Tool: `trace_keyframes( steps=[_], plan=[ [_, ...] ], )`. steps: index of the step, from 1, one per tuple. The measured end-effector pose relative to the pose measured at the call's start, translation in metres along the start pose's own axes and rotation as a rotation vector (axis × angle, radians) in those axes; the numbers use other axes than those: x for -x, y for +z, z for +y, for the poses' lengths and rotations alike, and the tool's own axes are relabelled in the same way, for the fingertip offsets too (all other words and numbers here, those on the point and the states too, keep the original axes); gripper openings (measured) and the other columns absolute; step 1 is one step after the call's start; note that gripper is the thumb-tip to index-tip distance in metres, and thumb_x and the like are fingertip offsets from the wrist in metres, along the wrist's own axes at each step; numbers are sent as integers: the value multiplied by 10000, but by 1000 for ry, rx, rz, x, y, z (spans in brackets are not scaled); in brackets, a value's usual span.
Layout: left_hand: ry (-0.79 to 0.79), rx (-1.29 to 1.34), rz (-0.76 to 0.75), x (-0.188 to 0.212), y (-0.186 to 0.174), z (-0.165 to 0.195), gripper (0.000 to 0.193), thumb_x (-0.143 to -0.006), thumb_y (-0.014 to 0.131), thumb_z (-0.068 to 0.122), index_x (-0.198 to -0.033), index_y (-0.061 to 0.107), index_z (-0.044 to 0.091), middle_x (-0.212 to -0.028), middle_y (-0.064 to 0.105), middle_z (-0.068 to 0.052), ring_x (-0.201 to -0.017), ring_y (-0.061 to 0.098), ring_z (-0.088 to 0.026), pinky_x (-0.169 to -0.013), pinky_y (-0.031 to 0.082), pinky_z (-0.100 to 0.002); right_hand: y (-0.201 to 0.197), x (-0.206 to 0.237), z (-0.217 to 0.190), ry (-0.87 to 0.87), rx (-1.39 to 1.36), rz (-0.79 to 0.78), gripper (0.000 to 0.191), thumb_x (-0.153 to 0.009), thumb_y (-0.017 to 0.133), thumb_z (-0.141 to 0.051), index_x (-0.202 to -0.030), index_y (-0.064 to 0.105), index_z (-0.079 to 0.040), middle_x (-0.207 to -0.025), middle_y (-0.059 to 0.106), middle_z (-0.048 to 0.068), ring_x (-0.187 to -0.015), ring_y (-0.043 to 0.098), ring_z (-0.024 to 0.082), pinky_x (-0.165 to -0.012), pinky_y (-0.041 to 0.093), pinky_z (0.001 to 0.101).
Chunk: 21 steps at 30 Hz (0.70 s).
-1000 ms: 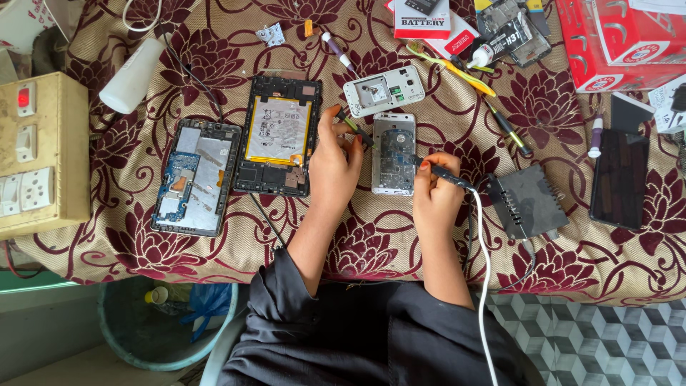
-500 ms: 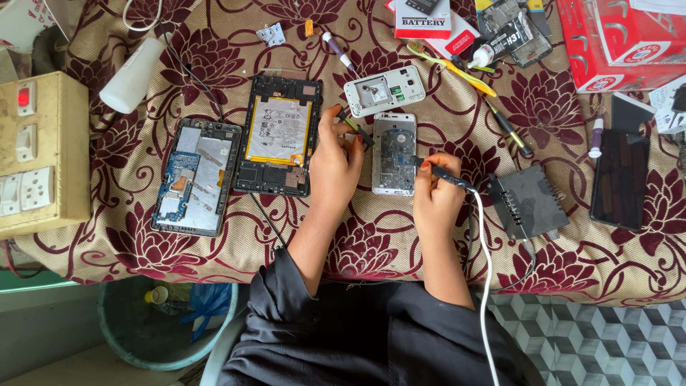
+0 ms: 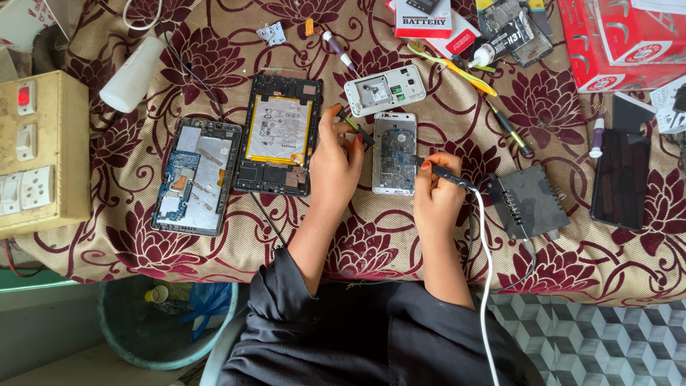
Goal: The person uses a soldering iron to work on a disassembled smartphone motherboard. They hold the phone casing steady with one hand while applying the soldering iron with the other, focusing on specific points on the circuit board.
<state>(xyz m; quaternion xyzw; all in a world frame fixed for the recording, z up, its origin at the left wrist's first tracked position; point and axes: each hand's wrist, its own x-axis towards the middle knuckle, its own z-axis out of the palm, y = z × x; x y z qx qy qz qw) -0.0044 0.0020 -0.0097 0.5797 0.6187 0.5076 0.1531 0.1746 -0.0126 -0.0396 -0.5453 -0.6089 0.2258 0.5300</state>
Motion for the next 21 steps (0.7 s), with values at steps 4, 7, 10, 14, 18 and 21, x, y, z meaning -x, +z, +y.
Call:
trace_keyframes(
  steps=[4, 7, 10, 14, 18, 21],
  plan=[
    [2, -3, 0, 0, 0, 0, 636, -940, 686, 25, -1463, 325, 45, -1063, 734, -102, -791, 743, -242, -660, 561, -374, 0, 0, -1, 5, -10, -1, 67, -1025, 594, 5, -1071, 547, -9, -731, 573, 29, -569, 520, 72, -518, 391, 237],
    [0, 4, 4, 0, 1, 0, 639, -938, 689, 27, -1463, 325, 44, -1063, 732, -102, -787, 739, -242, -662, 560, -373, -1, 1, -1, 2, -34, 6, 67, -1021, 580, 11, -1076, 547, -10, -755, 607, 35, -584, 551, 75, -526, 408, 236],
    [4, 10, 3, 0, 1, 0, 637, -939, 687, 26, -1464, 327, 46, -1060, 735, -95, -783, 737, -238, -670, 558, -371, -1, 1, -2, 4, -73, 15, 60, -1035, 571, 8, -1082, 539, -10, -763, 608, 43, -584, 555, 83, -532, 414, 239],
    [-4, 14, 3, 1, 1, 0, 634, -942, 690, 28, -1463, 329, 46, -1064, 733, -95, -779, 735, -237, -670, 557, -372, -1, 1, -1, -3, -50, 9, 61, -1032, 574, 7, -1080, 541, -11, -759, 610, 43, -590, 566, 86, -534, 420, 240],
    [-2, 9, 1, 1, 1, 0, 635, -941, 685, 26, -1464, 326, 44, -1062, 733, -95, -783, 739, -231, -669, 559, -368, 0, 0, 0, -11, -24, 10, 58, -1026, 574, 11, -1071, 544, -11, -739, 608, 40, -579, 567, 86, -525, 420, 241],
    [0, 0, 1, 0, 1, 1, 636, -940, 682, 26, -1465, 324, 42, -1062, 735, -94, -787, 742, -228, -667, 562, -365, 0, -1, -1, -10, -7, 10, 59, -1022, 577, 15, -1065, 547, -11, -724, 605, 36, -569, 565, 85, -517, 415, 241]
  ],
)
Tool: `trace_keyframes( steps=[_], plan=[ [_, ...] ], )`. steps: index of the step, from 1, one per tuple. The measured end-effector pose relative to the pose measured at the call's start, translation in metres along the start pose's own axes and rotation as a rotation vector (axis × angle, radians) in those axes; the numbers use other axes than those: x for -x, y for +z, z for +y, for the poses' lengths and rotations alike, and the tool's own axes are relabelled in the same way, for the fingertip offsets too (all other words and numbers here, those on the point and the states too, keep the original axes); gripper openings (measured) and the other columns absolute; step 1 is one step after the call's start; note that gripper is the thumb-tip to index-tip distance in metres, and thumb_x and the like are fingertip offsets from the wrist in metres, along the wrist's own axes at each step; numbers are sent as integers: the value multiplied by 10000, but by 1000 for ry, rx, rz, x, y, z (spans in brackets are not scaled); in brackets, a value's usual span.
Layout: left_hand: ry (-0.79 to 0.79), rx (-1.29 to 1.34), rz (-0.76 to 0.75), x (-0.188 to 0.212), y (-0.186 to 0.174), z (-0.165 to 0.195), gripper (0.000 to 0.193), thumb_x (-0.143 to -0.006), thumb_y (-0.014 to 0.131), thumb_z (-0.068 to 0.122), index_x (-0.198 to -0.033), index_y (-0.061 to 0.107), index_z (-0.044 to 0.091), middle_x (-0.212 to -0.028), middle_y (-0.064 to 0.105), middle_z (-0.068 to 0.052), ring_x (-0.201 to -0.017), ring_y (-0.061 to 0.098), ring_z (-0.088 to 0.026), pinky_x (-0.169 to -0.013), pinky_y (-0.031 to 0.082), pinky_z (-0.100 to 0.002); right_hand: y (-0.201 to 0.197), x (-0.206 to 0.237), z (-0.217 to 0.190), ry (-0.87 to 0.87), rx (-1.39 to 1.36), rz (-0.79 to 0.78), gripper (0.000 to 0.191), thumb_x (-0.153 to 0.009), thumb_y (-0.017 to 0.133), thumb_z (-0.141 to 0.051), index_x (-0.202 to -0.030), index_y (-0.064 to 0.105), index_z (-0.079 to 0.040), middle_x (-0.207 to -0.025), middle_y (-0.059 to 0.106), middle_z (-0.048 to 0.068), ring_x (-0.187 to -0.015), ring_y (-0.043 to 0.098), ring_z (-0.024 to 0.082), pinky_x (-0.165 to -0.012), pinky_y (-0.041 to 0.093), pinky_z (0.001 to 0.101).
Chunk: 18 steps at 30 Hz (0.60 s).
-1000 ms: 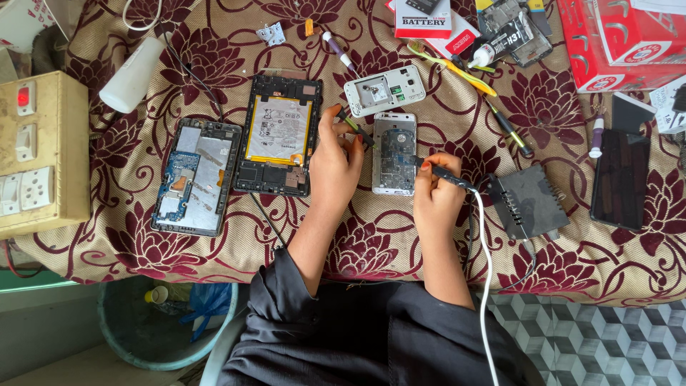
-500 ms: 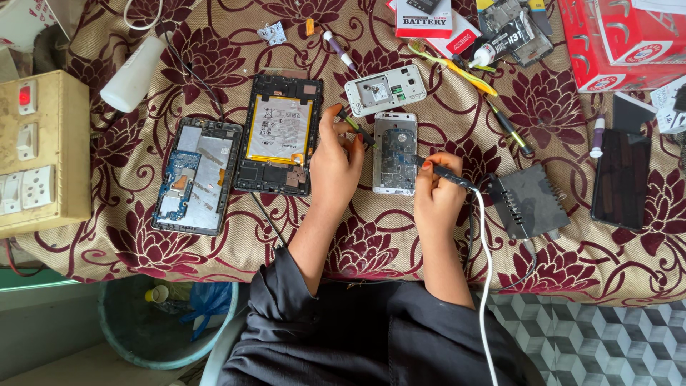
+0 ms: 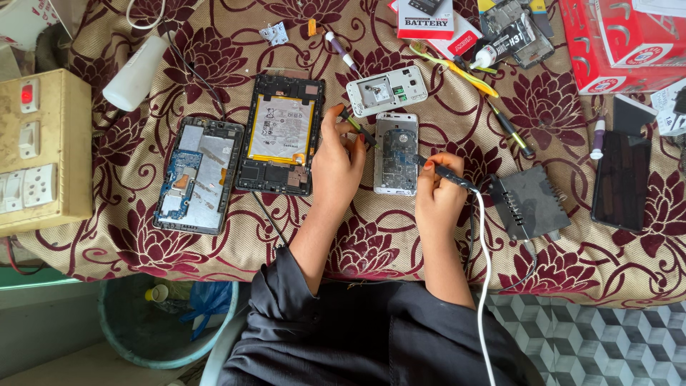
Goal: The person uses a soldering iron to work on a disassembled smartphone motherboard. They hold the phone casing steady with one hand while applying the soldering iron with the other, focusing on specific points on the circuit board.
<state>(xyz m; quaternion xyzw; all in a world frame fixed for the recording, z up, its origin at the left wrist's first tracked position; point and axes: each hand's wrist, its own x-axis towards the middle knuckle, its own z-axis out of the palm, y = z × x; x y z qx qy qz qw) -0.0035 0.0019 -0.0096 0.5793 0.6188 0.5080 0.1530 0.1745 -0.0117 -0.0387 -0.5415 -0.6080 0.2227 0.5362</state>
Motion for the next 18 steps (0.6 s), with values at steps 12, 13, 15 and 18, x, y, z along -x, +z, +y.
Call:
trace_keyframes(
  steps=[12, 13, 15, 18],
  plan=[
    [-3, 10, 2, 1, 0, 0, 627, -942, 683, 27, -1460, 331, 43, -1058, 737, -94, -780, 742, -227, -666, 560, -366, 0, 1, 2, -15, -4, 3, 79, -1019, 590, 25, -1078, 551, -10, -737, 596, 36, -578, 552, 83, -525, 406, 235],
    [-5, 11, 2, 0, 0, 0, 625, -942, 684, 27, -1459, 332, 43, -1058, 737, -94, -780, 742, -228, -665, 559, -366, 0, 1, 3, -14, -4, 2, 80, -1020, 591, 24, -1080, 551, -10, -738, 594, 39, -577, 547, 84, -525, 404, 235],
    [-2, 13, 1, 0, 0, 0, 626, -942, 683, 26, -1459, 331, 42, -1055, 736, -95, -780, 741, -228, -666, 560, -366, 0, 2, 3, -14, -16, 4, 75, -1023, 586, 24, -1078, 547, -9, -752, 608, 39, -582, 557, 80, -524, 406, 232],
    [0, 11, 2, 0, 0, 0, 627, -941, 684, 25, -1459, 332, 43, -1054, 735, -96, -780, 741, -229, -666, 559, -367, 0, 2, 3, -4, -28, 8, 72, -1023, 583, 22, -1076, 546, -9, -752, 611, 42, -579, 558, 79, -523, 406, 232]
  ],
)
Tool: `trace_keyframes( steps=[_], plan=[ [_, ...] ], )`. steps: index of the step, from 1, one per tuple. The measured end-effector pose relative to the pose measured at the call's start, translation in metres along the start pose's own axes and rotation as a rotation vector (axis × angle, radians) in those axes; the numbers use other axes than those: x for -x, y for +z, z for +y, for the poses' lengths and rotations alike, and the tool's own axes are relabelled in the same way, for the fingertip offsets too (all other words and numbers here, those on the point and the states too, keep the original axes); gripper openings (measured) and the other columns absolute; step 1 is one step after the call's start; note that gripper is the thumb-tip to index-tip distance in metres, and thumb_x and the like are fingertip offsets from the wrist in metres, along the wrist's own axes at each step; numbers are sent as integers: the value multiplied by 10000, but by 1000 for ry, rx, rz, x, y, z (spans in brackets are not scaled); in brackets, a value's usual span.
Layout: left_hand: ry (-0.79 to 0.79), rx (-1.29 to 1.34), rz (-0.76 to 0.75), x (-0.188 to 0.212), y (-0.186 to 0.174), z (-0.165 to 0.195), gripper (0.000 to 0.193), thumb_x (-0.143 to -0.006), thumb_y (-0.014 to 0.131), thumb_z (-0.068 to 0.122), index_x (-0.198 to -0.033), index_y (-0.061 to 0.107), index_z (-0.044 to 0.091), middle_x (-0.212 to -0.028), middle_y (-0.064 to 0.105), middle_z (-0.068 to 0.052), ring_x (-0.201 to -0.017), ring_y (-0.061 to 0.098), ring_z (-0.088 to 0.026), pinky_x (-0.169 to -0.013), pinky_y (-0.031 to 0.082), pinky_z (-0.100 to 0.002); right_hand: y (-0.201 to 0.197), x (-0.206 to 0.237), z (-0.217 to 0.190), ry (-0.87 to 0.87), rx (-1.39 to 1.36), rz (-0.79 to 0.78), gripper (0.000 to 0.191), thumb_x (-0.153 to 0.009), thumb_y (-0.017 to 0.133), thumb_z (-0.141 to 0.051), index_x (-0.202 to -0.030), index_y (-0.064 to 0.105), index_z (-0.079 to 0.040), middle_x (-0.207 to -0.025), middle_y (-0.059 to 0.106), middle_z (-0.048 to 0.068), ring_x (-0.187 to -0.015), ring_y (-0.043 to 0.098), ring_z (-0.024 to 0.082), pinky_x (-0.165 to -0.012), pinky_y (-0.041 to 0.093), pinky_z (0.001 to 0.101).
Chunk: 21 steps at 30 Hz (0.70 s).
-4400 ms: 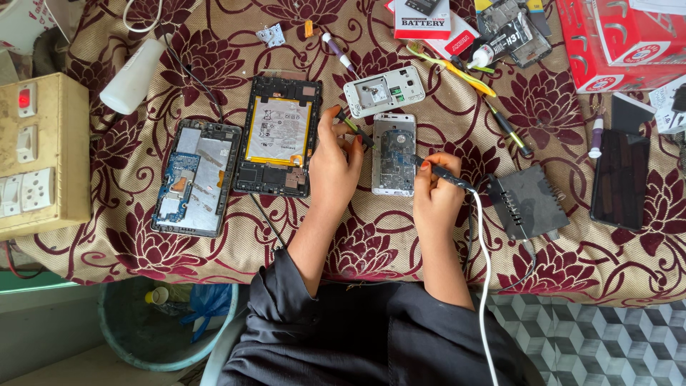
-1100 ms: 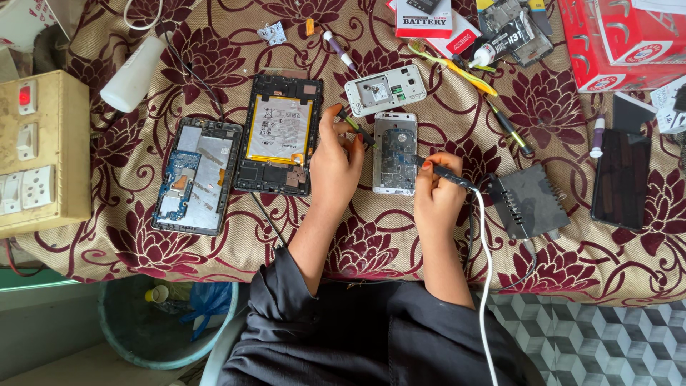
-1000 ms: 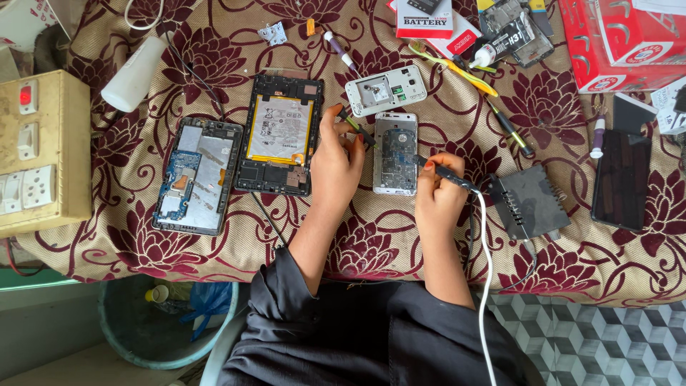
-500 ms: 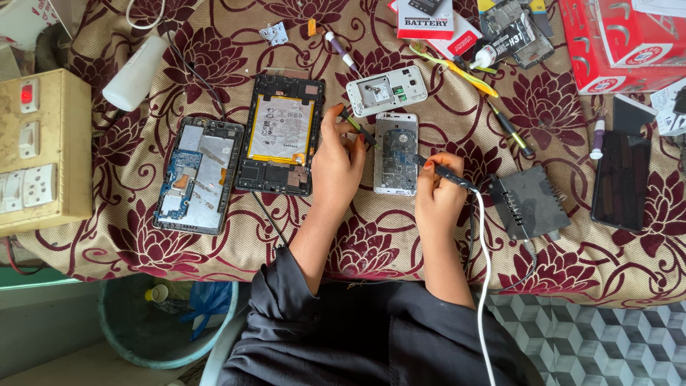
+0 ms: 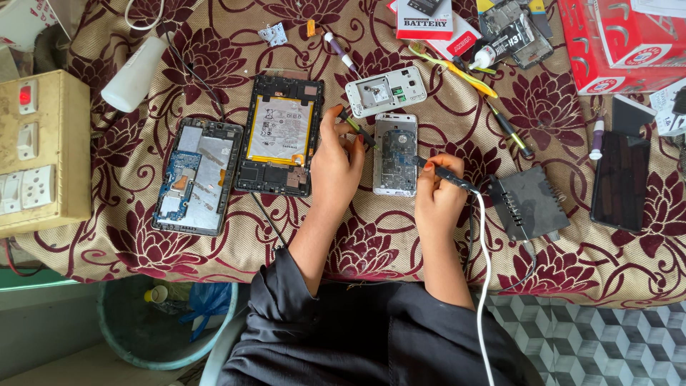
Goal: The person uses a soldering iron to work on a disassembled smartphone motherboard. They hold the phone casing steady with one hand while applying the soldering iron with the other, focusing on specific points on the circuit board.
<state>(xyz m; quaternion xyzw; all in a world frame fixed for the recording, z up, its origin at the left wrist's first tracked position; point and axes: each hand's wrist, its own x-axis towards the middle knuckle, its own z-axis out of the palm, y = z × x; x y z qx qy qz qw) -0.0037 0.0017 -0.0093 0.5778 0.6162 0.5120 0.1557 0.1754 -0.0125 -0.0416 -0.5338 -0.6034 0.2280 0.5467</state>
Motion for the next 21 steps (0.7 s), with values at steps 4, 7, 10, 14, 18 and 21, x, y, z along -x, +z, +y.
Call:
trace_keyframes(
  steps=[4, 7, 10, 14, 18, 21],
  plan=[
    [-1, -1, 0, 0, 0, 0, 626, -943, 686, 26, -1459, 333, 43, -1056, 735, -99, -777, 739, -236, -666, 557, -373, 0, 0, 0, -12, 1, 2, 68, -1021, 578, 24, -1073, 546, -8, -774, 621, 46, -584, 563, 78, -525, 410, 231],
    [8, 0, 4, 0, 0, 0, 627, -941, 683, 25, -1460, 332, 43, -1056, 734, -97, -775, 738, -238, -665, 559, -374, -1, 0, 0, -9, 14, 6, 73, -1012, 581, 25, -1068, 549, -9, -765, 613, 41, -576, 552, 76, -519, 403, 232],
    [2, -5, 5, 0, 0, 0, 631, -937, 685, 26, -1460, 332, 44, -1045, 733, -96, -779, 738, -240, -666, 560, -375, -1, 0, 0, -14, 48, 14, 75, -1008, 591, 23, -1063, 553, -13, -747, 589, 35, -569, 535, 77, -518, 397, 233],
    [-3, -3, 3, 0, 0, 0, 627, -939, 685, 26, -1459, 335, 45, -1046, 733, -95, -776, 740, -237, -663, 561, -374, 0, -1, 0, -9, 44, 17, 67, -1017, 593, 17, -1059, 552, -15, -736, 580, 27, -565, 529, 75, -517, 393, 234],
    [-2, -1, 6, 1, 0, 0, 625, -939, 685, 26, -1458, 338, 45, -1047, 733, -96, -779, 741, -236, -665, 562, -373, -1, -1, -2, -7, 54, 16, 64, -1019, 596, 15, -1058, 553, -15, -728, 577, 26, -564, 527, 78, -518, 391, 236],
    [4, -3, 9, 0, 0, 0, 626, -939, 688, 27, -1458, 338, 44, -1046, 732, -95, -777, 738, -237, -668, 561, -372, -1, -1, -3, -1, 52, 19, 64, -1014, 592, 17, -1055, 552, -14, -735, 582, 25, -565, 531, 78, -514, 391, 237]
  ],
)
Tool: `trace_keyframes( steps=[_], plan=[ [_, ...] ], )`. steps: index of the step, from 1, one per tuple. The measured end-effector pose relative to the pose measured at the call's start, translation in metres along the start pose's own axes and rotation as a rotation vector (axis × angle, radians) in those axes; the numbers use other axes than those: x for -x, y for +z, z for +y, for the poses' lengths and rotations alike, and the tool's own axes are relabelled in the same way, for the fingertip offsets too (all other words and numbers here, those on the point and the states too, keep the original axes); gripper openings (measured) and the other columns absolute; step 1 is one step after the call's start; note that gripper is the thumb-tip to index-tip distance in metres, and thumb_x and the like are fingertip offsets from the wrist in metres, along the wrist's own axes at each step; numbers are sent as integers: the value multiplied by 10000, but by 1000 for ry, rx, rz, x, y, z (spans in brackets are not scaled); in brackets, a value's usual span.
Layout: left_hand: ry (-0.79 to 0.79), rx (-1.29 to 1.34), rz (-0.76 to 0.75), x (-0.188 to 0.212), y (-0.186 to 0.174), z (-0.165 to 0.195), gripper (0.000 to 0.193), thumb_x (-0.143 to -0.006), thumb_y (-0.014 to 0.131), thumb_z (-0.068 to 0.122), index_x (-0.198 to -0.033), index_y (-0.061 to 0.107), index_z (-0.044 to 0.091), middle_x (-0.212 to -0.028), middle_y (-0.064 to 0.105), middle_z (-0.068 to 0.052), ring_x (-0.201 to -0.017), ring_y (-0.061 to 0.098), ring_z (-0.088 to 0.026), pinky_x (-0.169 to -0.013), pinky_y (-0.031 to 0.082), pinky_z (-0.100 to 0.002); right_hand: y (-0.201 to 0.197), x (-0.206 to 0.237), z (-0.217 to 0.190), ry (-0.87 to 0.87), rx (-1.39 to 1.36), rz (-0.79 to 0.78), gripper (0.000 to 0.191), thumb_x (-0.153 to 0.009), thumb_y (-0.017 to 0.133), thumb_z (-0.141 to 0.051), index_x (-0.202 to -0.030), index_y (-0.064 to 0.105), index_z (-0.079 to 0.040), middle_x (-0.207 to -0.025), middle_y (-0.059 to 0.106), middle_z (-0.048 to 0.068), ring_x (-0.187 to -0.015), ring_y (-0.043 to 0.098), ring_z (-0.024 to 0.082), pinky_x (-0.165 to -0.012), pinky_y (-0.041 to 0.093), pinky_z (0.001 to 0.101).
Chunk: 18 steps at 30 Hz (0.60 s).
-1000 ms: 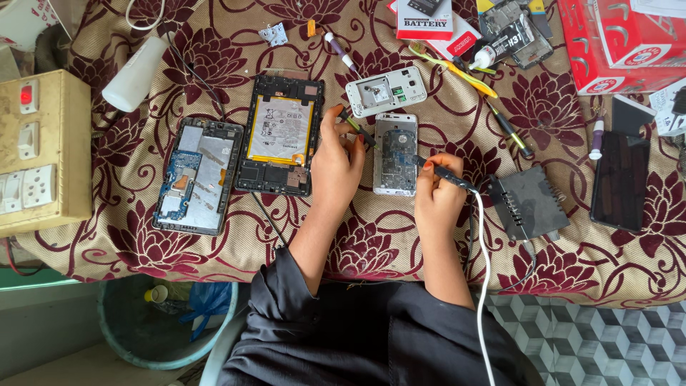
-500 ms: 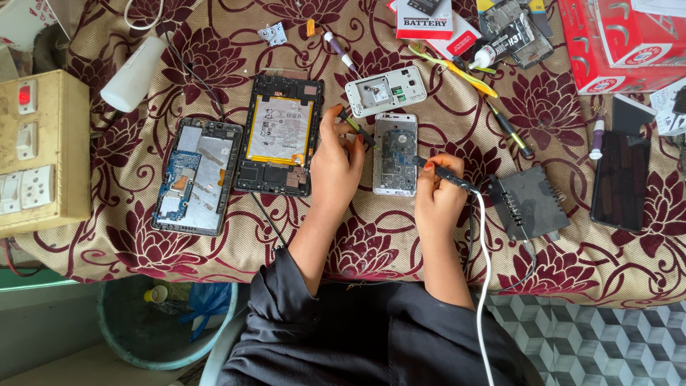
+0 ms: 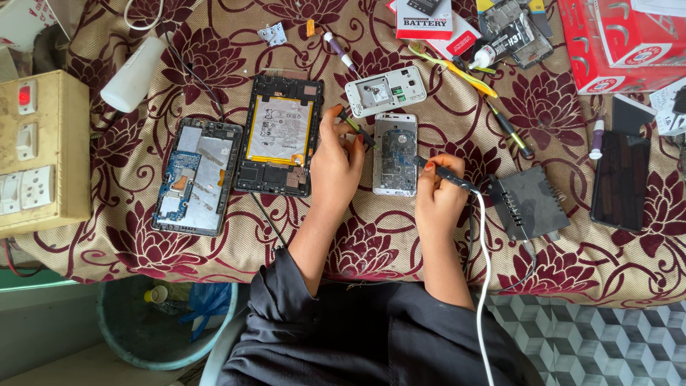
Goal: The person uses a soldering iron to work on a disassembled smartphone motherboard. They hold the phone casing steady with one hand while applying the soldering iron with the other, focusing on specific points on the circuit board.
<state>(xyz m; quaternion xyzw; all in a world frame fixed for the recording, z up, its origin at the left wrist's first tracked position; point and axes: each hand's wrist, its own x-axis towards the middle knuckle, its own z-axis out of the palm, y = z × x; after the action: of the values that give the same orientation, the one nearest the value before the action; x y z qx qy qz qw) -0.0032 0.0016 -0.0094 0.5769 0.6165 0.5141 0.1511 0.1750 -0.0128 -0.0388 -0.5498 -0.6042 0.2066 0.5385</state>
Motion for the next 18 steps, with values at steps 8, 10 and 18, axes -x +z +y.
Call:
trace_keyframes(
  steps=[8, 10, 18],
  plan=[
    [12, -5, 3, 1, 1, -1, 634, -940, 689, 27, -1464, 332, 42, -1048, 729, -92, -771, 733, -234, -661, 555, -372, 0, 1, -1, 4, -12, -1, 59, -1018, 587, 16, -1051, 547, -13, -732, 586, 32, -566, 538, 76, -514, 392, 237],
    [14, -7, 6, 1, 1, -1, 635, -940, 691, 29, -1465, 334, 44, -1048, 729, -91, -765, 731, -233, -661, 555, -372, 0, 1, -1, -5, -20, 0, 58, -1018, 583, 18, -1050, 545, -12, -747, 597, 31, -570, 546, 74, -513, 396, 235],
    [0, -12, -8, 0, 1, -1, 631, -942, 688, 33, -1462, 331, 45, -1052, 731, -91, -775, 737, -230, -658, 558, -371, -1, 0, -1, 8, -6, 0, 53, -1025, 588, 13, -1043, 544, -11, -717, 578, 25, -552, 532, 73, -501, 390, 234]
  ],
)
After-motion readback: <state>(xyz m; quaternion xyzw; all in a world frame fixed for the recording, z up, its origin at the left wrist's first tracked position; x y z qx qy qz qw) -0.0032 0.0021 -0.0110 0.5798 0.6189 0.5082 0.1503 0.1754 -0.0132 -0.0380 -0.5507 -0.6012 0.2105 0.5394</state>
